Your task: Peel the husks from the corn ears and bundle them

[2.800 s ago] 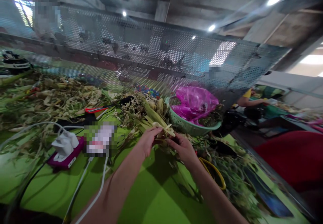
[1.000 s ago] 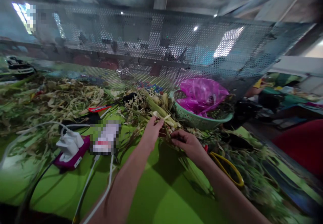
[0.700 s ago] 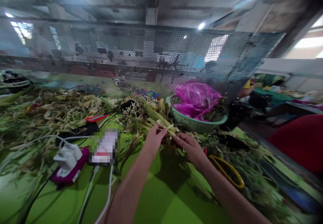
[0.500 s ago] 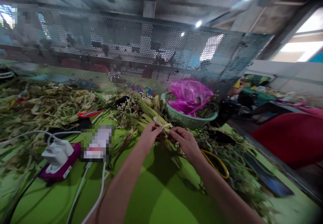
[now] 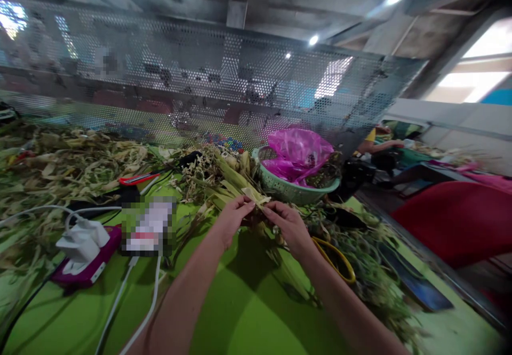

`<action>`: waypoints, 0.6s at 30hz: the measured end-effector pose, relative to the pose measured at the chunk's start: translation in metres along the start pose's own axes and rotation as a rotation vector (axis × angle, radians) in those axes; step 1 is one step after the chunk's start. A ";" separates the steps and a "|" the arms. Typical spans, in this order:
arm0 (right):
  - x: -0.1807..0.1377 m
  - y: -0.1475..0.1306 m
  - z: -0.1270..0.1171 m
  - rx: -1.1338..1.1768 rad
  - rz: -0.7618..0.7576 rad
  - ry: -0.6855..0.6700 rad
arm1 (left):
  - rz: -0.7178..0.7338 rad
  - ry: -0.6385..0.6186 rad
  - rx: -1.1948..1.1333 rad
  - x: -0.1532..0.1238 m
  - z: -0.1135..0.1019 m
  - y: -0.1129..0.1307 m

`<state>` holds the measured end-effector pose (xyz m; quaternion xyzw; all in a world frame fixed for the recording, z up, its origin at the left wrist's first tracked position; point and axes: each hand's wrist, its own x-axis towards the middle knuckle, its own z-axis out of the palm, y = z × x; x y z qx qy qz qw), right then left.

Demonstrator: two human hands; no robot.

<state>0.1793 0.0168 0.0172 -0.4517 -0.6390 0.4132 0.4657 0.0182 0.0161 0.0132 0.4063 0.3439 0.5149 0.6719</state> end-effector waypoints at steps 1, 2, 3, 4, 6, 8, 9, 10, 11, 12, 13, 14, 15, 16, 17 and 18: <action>0.000 0.001 0.000 -0.003 -0.002 0.009 | 0.000 -0.003 0.000 0.000 0.000 0.000; 0.000 0.001 0.000 -0.003 -0.002 0.012 | 0.000 -0.002 -0.002 0.000 0.000 -0.001; 0.000 0.001 0.000 0.004 0.002 0.010 | 0.000 -0.002 -0.005 0.000 0.000 -0.002; 0.000 0.000 0.001 0.018 0.011 0.001 | 0.003 -0.004 -0.008 0.000 0.000 -0.002; -0.001 -0.001 0.002 0.060 0.037 -0.015 | 0.008 -0.012 -0.010 0.001 -0.001 -0.003; -0.002 -0.002 0.002 0.098 0.065 -0.016 | 0.009 -0.019 -0.008 0.001 0.000 -0.004; -0.002 -0.002 0.002 0.109 0.071 -0.004 | 0.009 -0.019 -0.006 0.001 0.000 -0.005; -0.002 -0.001 0.002 0.113 0.071 0.013 | 0.011 -0.016 -0.002 0.002 0.000 -0.005; -0.002 0.000 0.002 0.110 0.066 0.033 | 0.016 -0.013 0.005 0.002 0.001 -0.005; -0.002 0.001 0.001 0.105 0.061 0.049 | 0.023 -0.011 0.014 0.002 0.001 -0.005; -0.002 0.002 0.001 0.102 0.058 0.062 | 0.029 -0.009 0.027 0.002 0.001 -0.005; -0.001 0.003 0.000 0.105 0.060 0.066 | 0.031 -0.010 0.042 0.002 0.002 -0.005; -0.001 0.003 0.000 0.114 0.065 0.068 | 0.032 -0.011 0.057 0.001 0.002 -0.005; -0.001 0.004 0.000 0.128 0.072 0.066 | 0.032 -0.013 0.072 0.001 0.002 -0.004; -0.001 0.004 0.000 0.147 0.083 0.059 | 0.030 -0.016 0.089 0.001 0.001 -0.004; -0.001 0.003 0.000 0.171 0.097 0.047 | 0.026 -0.021 0.106 0.001 0.001 -0.003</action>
